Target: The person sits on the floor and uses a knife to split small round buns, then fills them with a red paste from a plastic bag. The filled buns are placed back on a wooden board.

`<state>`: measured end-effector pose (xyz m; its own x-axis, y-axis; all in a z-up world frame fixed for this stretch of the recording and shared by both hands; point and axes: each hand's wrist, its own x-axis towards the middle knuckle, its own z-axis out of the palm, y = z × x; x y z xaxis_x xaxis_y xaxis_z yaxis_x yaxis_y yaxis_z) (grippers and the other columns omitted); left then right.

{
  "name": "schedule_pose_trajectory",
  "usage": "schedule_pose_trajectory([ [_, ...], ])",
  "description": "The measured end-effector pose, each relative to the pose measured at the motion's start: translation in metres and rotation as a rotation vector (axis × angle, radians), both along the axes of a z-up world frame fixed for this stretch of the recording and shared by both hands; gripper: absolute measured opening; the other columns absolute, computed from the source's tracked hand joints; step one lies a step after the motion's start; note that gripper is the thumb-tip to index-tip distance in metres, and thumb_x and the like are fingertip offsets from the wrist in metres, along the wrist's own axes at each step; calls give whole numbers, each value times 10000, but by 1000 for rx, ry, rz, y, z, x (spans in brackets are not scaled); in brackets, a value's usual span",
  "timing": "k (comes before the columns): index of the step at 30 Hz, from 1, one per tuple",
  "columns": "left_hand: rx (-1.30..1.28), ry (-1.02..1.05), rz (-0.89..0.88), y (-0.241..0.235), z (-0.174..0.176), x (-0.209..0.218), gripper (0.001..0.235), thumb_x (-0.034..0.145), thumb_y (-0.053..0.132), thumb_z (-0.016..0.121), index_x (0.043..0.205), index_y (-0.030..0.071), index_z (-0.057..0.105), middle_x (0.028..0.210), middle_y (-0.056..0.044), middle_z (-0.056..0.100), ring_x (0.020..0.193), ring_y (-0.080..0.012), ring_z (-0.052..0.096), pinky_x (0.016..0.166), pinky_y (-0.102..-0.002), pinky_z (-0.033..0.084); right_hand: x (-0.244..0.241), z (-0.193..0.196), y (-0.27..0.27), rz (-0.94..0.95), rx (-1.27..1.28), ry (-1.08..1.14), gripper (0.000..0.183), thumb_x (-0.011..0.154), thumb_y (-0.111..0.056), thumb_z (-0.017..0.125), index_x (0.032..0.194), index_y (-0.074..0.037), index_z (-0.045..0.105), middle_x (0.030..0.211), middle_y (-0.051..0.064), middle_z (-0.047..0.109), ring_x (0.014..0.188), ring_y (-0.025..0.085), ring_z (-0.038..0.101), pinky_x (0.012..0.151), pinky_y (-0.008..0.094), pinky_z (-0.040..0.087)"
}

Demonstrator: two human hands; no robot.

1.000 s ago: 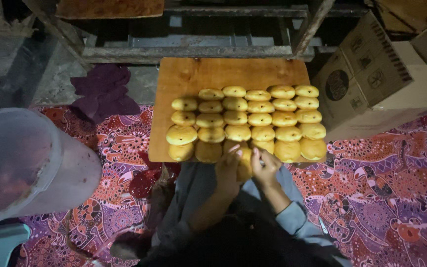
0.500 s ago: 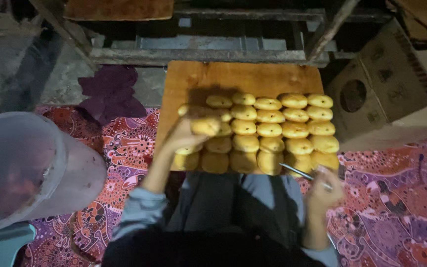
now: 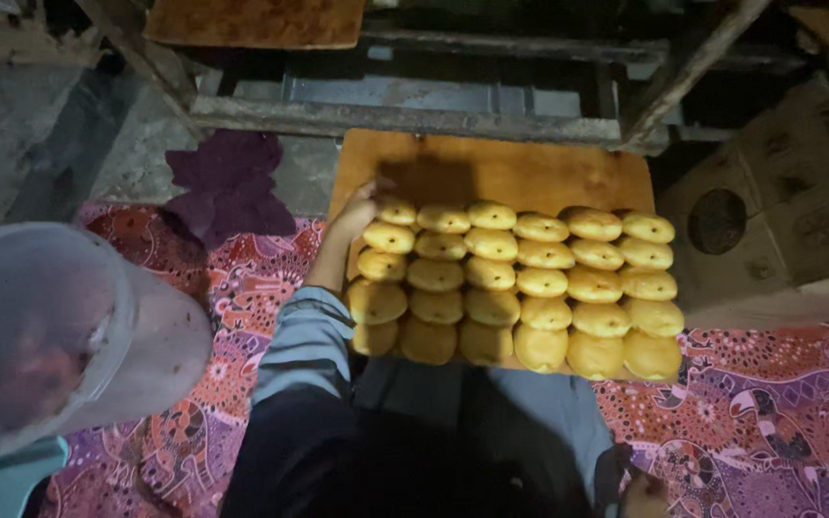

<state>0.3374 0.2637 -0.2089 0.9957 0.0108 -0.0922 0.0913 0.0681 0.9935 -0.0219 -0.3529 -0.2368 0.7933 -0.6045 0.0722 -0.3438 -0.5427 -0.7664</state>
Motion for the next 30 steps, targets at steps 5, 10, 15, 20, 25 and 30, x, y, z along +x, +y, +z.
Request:
schedule_pose_trajectory([
  [5,-69,-242,382,49,13,-80,604,805,-123,476,1361,50,638,1257,-100,620,1012,-198,542,863,-269,451,-10,-5,26,81,-182,186,345,962,-250,752,1132,32,649,892,233,663,810,358,642,708,445,515],
  [10,-82,-228,904,100,-11,-315,134,1000,252,644,1059,135,669,1172,12,708,1063,-112,665,808,-250,549,8,21,55,135,-241,-67,354,976,-237,766,1170,34,646,1036,248,612,958,375,594,831,472,485],
  [15,189,341,1283,69,-70,-473,182,940,193,642,975,21,687,793,-60,665,675,-181,614,589,-345,494,37,7,68,218,-341,-273,366,990,-224,781,1207,36,642,1181,264,561,1107,392,546,955,499,454],
  [20,583,214,1153,3,-108,-497,246,879,237,689,998,24,717,836,-124,749,760,-232,723,701,-373,556,45,-2,108,400,-318,-418,348,960,-142,763,1247,16,645,1266,250,547,1203,399,522,1051,502,437],
  [25,1190,497,605,-56,-102,-430,647,759,638,731,1119,101,700,992,-164,713,855,-364,705,703,-487,553,22,11,158,604,-155,-430,347,886,-30,716,1225,-2,645,1218,202,589,1200,381,547,1090,468,439],
  [30,1152,503,657,-77,-89,-400,530,787,488,739,1109,83,623,977,-164,704,854,-343,694,708,-462,553,11,20,167,586,-80,-414,283,901,-9,712,1176,-13,645,1181,192,628,1173,354,581,1073,435,454],
])
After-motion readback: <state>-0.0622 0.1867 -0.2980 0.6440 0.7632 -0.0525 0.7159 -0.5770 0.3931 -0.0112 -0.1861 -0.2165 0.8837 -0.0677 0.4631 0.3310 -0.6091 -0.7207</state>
